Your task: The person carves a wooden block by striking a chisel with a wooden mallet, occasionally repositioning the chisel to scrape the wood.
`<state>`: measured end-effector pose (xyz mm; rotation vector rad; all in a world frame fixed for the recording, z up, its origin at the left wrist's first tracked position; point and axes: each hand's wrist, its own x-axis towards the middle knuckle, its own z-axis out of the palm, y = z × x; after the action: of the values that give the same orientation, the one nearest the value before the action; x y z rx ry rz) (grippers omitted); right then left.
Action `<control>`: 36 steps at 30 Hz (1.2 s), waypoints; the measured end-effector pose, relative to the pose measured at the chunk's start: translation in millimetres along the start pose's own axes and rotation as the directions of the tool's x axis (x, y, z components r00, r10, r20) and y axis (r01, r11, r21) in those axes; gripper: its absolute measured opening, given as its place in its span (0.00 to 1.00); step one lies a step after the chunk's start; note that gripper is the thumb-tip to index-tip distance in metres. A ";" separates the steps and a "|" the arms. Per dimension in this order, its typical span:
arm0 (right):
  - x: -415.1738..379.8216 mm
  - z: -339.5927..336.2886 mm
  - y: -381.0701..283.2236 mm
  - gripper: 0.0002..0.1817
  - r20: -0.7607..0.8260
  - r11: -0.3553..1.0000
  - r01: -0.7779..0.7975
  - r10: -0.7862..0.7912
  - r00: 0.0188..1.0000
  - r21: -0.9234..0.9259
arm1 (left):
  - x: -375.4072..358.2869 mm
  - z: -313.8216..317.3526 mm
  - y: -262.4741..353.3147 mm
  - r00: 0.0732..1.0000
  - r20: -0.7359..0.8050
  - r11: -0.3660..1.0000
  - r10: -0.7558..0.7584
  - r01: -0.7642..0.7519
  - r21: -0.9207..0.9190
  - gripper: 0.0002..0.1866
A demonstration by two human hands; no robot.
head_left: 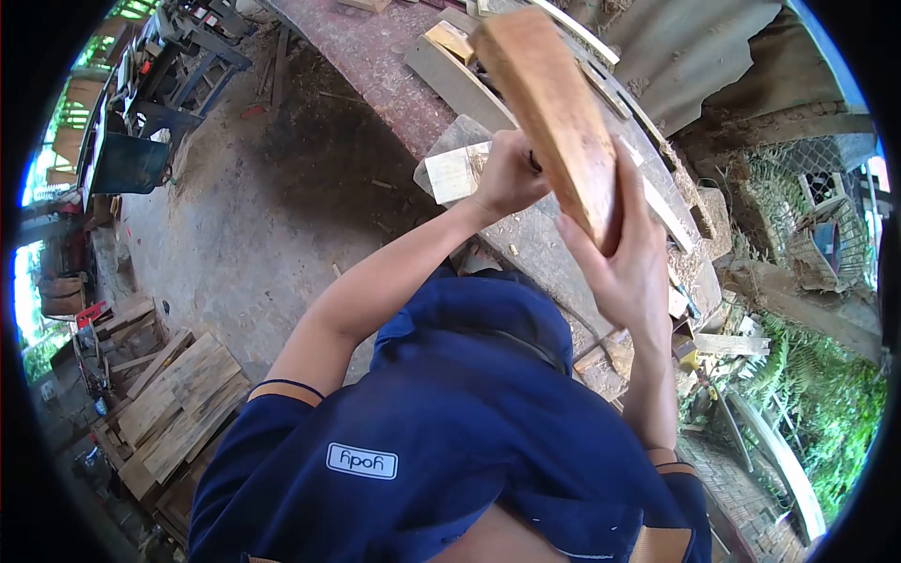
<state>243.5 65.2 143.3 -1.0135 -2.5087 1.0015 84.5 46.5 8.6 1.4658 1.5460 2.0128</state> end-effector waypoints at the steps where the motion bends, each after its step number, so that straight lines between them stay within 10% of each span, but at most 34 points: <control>1: 0.1 0.3 9.0 0.45 -0.052 0.996 0.088 -0.090 0.995 -0.026 | -0.5 -2.7 -5.6 0.996 0.084 0.997 -0.018 0.012 0.080 0.07; 6: 1.6 -0.2 6.4 0.46 -0.382 0.935 0.348 -0.297 0.875 0.070 | -1.1 -5.0 -0.2 0.991 0.067 0.992 -0.112 0.107 0.073 0.07; 9: 1.1 4.0 -0.5 0.45 -0.055 0.999 0.034 -0.034 0.998 0.006 | -1.0 -2.6 -1.9 0.999 0.026 0.998 -0.039 0.040 -0.048 0.07; 19: 2.8 18.2 30.0 0.47 -0.146 0.996 0.020 -0.006 0.989 0.091 | 39.3 -45.3 -21.4 0.767 -0.298 0.793 -0.568 0.414 -0.446 0.16; 29: -4.1 16.5 32.8 0.48 -0.128 0.993 -0.066 0.078 0.989 0.097 | 26.1 -34.1 -28.4 0.864 -0.229 0.888 -0.448 0.400 -0.228 0.17; 36: -3.9 -11.1 0.5 0.47 -0.330 0.903 0.197 -0.066 0.942 0.382 | 11.8 -7.1 -0.4 0.978 0.005 0.977 -0.210 0.210 0.040 0.08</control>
<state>251.7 68.4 151.1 -0.7853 -1.9695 1.1596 73.0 50.2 15.3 1.2627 1.6683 1.8629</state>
